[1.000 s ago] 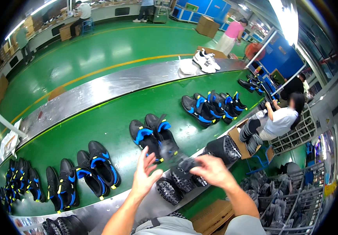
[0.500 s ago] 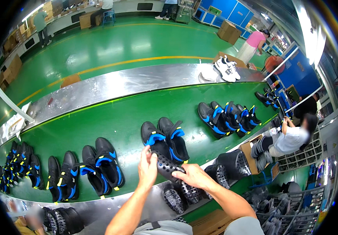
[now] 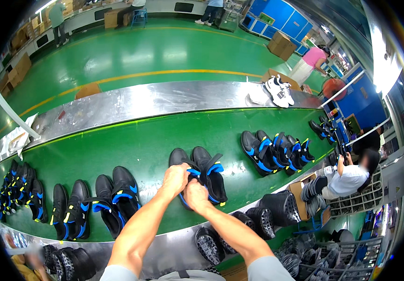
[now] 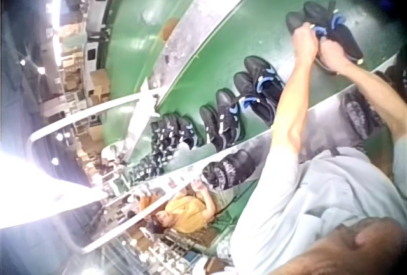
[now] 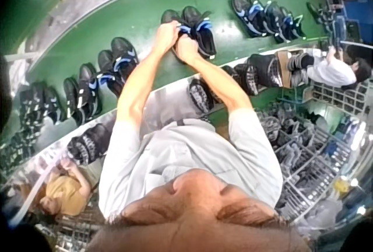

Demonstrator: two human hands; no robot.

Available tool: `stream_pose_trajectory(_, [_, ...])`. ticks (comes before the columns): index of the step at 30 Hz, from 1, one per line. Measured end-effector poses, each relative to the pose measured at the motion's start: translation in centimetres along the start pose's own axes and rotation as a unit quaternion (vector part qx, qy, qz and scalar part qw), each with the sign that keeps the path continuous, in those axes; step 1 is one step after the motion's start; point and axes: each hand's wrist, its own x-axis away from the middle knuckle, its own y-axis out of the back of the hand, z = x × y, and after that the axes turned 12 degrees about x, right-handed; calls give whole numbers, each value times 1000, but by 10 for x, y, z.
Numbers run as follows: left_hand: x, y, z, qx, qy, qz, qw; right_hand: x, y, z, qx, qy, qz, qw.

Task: The person inserts black insoles into black and blue sneakers on a moving conveyor belt. They then adjust the blue straps on each shoe and place the finished pairs back on the belt. The task is performed continuously as new shoes arrive.

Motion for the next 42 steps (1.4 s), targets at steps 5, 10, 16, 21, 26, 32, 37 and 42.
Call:
stream_pose_trajectory(5, [8,19,12,4,23,21,1000,-23,-22,21,-112,29,50,992])
stream_pose_trajectory(10, [7,7,8,19,11,-2,1000,-27,-10,16,-199,-18,57,978])
stream_pose_trajectory(16, [25,27,10,99,30,-20,994,78,138,-99,-321,91,-189,923])
stream_pose_trajectory(21, [53,31,-3,50,106,-47,992,151,189,-360,-122,-223,-422,870])
stream_pose_trajectory(26, [61,25,-7,50,26,-28,998,199,144,-481,-117,-337,-113,927])
stream_pose_trajectory(32, [51,23,-60,38,-22,-15,999,173,113,-474,-99,-346,136,923])
stream_pose_trajectory(37, [46,3,-83,52,-44,17,998,185,88,-497,-8,-290,66,955])
stream_pose_trajectory(42, [53,-7,-90,59,-62,25,996,194,163,-483,132,-277,-42,951])
